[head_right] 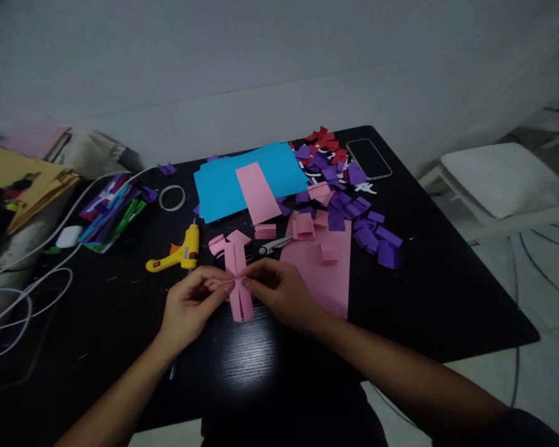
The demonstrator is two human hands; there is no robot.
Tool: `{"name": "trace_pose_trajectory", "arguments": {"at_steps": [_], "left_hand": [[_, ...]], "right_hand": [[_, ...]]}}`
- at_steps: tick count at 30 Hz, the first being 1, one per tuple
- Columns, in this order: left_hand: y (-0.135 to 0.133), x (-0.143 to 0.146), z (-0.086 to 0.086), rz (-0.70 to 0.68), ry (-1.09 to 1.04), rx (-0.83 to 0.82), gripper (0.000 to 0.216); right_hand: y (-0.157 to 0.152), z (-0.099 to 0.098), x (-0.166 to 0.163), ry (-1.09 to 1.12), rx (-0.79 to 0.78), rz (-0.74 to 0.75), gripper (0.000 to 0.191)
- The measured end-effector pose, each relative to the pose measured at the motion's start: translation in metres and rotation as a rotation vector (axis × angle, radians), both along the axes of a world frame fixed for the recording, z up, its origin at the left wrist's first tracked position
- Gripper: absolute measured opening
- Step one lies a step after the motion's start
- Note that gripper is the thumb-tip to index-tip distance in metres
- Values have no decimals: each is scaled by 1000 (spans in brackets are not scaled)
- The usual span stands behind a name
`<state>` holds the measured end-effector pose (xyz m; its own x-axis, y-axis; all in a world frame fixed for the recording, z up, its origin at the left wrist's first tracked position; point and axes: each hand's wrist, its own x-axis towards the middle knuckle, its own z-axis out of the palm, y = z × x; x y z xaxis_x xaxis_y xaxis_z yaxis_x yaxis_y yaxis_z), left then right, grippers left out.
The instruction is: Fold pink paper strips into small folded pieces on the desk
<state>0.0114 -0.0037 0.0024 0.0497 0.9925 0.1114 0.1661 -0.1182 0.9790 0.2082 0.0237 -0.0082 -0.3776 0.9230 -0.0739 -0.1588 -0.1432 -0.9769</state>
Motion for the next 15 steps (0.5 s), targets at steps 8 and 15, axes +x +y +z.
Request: {"name": "trace_pose_trajectory", "arguments": {"at_steps": [8,15], "left_hand": [[-1,-7,-1,-21,163,182,7],[-4,-4,-1,-27,21,124,9]], "right_hand": [[-3,4,-1,87,-75,12,45],[-1,2,-2,51,-38,45,28]]}}
